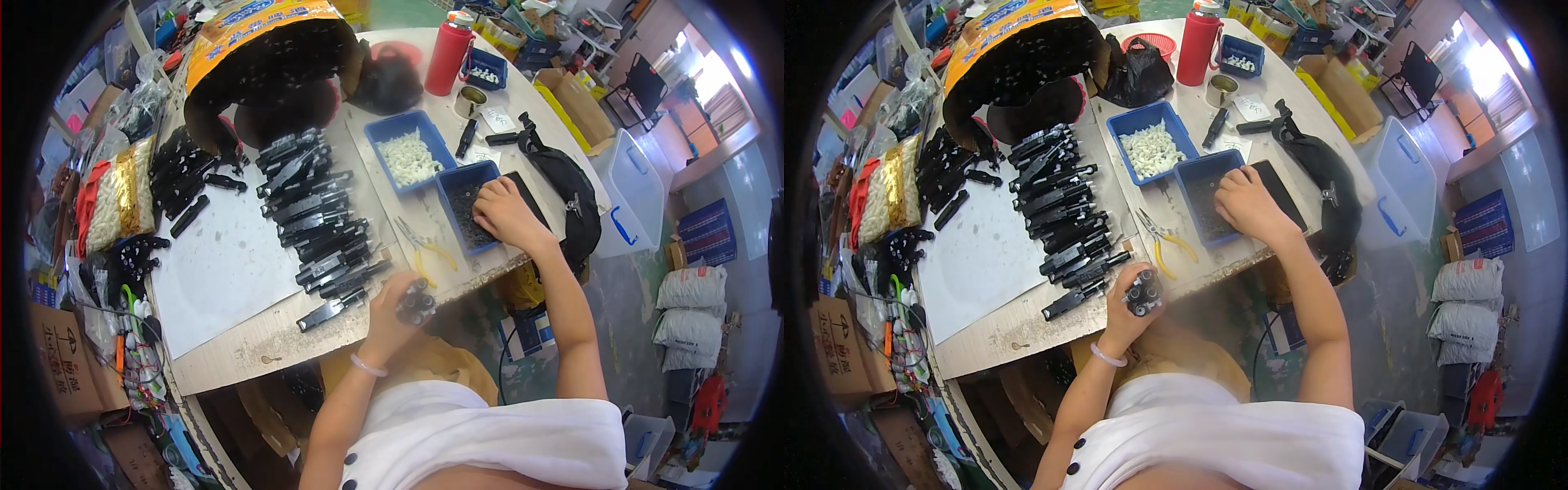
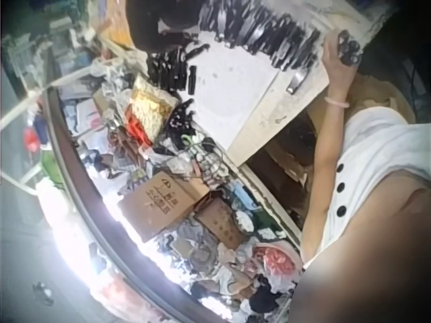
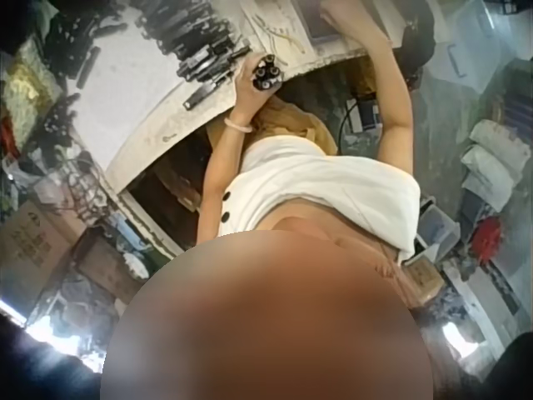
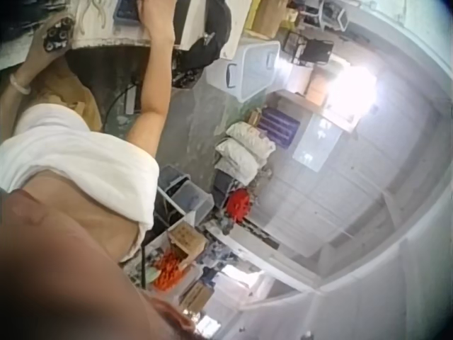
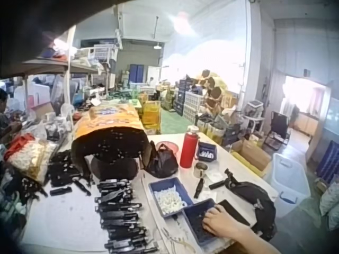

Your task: Assembling small black plastic components by manually inserting small metal parts.

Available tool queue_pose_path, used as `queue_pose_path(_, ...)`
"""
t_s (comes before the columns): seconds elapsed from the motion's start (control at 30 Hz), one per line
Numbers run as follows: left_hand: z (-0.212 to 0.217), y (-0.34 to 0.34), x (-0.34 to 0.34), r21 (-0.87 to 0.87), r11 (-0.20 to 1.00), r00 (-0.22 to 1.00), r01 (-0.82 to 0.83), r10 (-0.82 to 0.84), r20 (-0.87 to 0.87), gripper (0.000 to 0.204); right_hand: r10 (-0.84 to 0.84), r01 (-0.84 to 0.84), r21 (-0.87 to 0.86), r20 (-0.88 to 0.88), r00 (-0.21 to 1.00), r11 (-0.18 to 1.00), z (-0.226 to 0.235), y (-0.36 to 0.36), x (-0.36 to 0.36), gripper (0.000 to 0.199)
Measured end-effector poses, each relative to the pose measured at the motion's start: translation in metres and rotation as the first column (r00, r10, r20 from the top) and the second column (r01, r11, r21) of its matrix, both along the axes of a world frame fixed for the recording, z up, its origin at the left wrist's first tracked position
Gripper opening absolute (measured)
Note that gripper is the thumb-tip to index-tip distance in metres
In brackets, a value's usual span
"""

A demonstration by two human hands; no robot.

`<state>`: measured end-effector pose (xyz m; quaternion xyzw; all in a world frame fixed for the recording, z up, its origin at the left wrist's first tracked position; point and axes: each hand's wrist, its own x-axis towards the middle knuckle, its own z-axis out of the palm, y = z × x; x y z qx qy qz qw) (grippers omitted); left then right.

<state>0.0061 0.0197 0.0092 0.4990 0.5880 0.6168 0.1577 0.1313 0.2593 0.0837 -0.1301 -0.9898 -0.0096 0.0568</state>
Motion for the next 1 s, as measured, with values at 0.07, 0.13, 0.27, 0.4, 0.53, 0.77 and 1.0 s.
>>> queue_pose_path(0.07,0.000,0.000,0.000,-0.010,1.000,1.000,0.001,-0.001,0.006,0.063,-0.039,0.049,0.122,-0.077,0.996,0.991,0.004,-0.002,0.000,0.008)
queue_pose_path(0.13,0.002,0.002,0.001,0.009,1.000,1.000,0.001,-0.001,0.004,0.063,-0.052,0.112,0.285,-0.210,0.976,0.952,0.010,-0.007,-0.004,0.008)
queue_pose_path(0.27,-0.004,0.001,0.000,0.031,0.999,0.999,0.010,-0.009,-0.034,0.056,0.064,-0.160,-0.197,-0.420,0.905,0.967,0.048,-0.058,-0.014,0.009)
queue_pose_path(0.4,0.004,0.000,0.000,0.000,1.000,1.000,-0.012,0.012,-0.026,0.060,0.376,-0.476,-0.216,-0.380,0.845,0.853,0.070,-0.109,-0.020,0.012)
queue_pose_path(0.53,0.005,0.000,-0.001,-0.001,1.000,1.000,-0.004,0.004,-0.017,0.054,0.535,-0.542,-0.029,-0.132,0.835,0.840,0.077,-0.127,-0.021,0.009)
queue_pose_path(0.77,0.010,0.001,0.000,-0.019,0.998,0.996,-0.062,0.061,-0.068,0.053,0.589,-0.583,0.397,0.123,0.799,0.709,0.084,-0.144,-0.015,0.014)
queue_pose_path(1.0,0.007,0.002,0.000,0.009,0.999,0.999,-0.033,0.033,0.006,0.052,0.431,-0.421,0.115,-0.377,0.820,0.900,0.030,-0.138,-0.005,0.014)
